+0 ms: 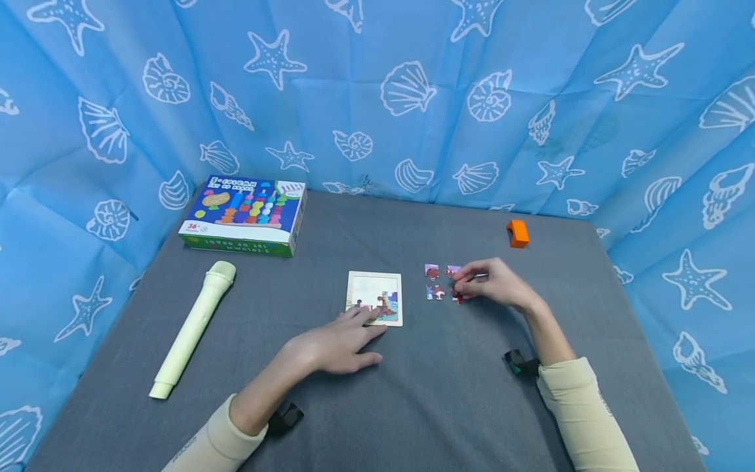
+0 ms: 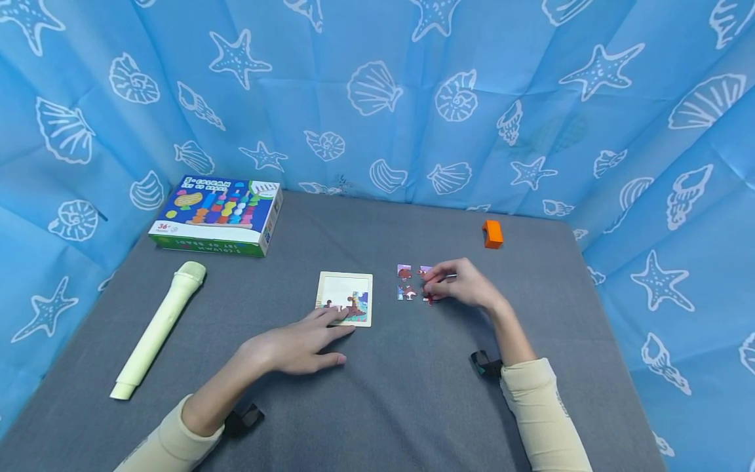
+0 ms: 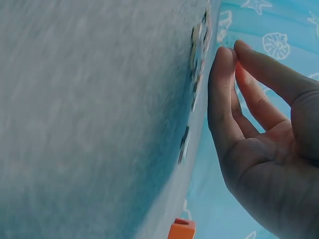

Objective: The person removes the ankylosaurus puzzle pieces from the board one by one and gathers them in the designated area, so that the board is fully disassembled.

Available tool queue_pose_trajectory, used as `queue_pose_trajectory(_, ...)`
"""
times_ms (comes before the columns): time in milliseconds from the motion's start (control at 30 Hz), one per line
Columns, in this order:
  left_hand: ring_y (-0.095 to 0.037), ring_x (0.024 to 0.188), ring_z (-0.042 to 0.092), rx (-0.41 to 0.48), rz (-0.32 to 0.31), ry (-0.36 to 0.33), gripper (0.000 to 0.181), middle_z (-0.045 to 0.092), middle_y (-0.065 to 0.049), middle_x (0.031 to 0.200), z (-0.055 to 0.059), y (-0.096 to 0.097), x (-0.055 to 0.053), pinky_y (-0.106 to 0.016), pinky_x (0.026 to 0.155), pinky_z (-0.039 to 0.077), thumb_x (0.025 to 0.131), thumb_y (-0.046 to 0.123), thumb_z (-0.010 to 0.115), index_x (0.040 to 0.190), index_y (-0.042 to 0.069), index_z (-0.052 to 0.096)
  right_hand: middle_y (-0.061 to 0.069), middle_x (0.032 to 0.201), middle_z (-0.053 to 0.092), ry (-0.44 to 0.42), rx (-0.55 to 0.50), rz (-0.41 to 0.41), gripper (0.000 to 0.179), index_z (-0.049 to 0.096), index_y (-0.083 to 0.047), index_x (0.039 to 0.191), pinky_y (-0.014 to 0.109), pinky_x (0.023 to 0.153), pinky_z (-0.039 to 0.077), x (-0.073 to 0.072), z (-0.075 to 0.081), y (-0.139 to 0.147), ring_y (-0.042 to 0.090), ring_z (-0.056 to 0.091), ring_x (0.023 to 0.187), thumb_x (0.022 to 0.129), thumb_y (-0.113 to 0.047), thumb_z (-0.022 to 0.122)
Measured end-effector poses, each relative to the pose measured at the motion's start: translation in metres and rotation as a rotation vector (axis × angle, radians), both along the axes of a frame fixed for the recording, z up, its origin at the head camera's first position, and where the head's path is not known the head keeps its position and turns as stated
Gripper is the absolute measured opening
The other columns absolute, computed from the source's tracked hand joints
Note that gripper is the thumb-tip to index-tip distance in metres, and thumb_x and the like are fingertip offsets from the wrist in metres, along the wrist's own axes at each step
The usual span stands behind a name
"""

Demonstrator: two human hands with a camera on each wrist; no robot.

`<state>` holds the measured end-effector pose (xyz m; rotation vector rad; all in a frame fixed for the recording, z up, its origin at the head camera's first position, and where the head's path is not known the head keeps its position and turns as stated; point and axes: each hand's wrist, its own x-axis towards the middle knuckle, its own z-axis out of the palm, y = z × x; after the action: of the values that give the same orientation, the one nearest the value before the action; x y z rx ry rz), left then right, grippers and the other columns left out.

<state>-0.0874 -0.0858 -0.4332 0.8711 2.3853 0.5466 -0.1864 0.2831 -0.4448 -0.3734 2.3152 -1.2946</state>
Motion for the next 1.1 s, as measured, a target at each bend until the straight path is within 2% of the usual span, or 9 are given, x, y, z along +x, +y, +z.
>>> queue_pose_trajectory(300, -0.039, 0.170, 0.022, -0.002, 0.004, 0.004, 0.061, 0.032, -0.012, 0.179, 0.000, -0.001, 0.001, -0.058, 0.137, 0.025, 0.111, 0.038, 0.062, 0.164, 0.012, 0.049, 0.025, 0.115, 0.075, -0.002, -0.022, 0.037, 0.028, 0.073, 0.006, 0.126, 0.031, 0.086, 0.067, 0.002, 0.002, -0.025, 0.020, 0.077, 0.090, 0.104, -0.012, 0.074)
queue_pose_trajectory(567, -0.038, 0.170, 0.022, -0.017, 0.007, 0.007, 0.061, 0.032, -0.013, 0.179, -0.001, 0.001, 0.000, -0.058, 0.137, 0.024, 0.111, 0.040, 0.061, 0.165, 0.013, 0.048, 0.026, 0.113, 0.076, -0.017, -0.059, 0.067, 0.029, 0.072, 0.007, 0.126, 0.037, 0.086, 0.068, 0.001, 0.001, -0.053, 0.019, 0.078, 0.089, 0.103, -0.011, 0.075)
queue_pose_trajectory(833, -0.039, 0.169, 0.024, -0.029, 0.002, 0.017, 0.061, 0.033, -0.014, 0.178, -0.001, 0.001, -0.001, -0.058, 0.137, 0.025, 0.111, 0.041, 0.061, 0.164, 0.013, 0.049, 0.026, 0.115, 0.077, -0.034, -0.088, 0.146, 0.025, 0.072, 0.008, 0.125, 0.039, 0.087, 0.068, -0.001, -0.004, -0.081, 0.015, 0.077, 0.091, 0.104, -0.006, 0.071)
queue_pose_trajectory(1100, -0.040, 0.169, 0.023, -0.020, -0.010, 0.023, 0.061, 0.032, -0.014, 0.179, -0.002, 0.000, -0.001, -0.058, 0.137, 0.025, 0.112, 0.041, 0.060, 0.164, 0.012, 0.049, 0.021, 0.112, 0.078, -0.015, -0.038, 0.236, 0.022, 0.075, 0.004, 0.122, 0.035, 0.084, 0.068, -0.003, -0.010, -0.108, 0.013, 0.075, 0.089, 0.104, -0.007, 0.071)
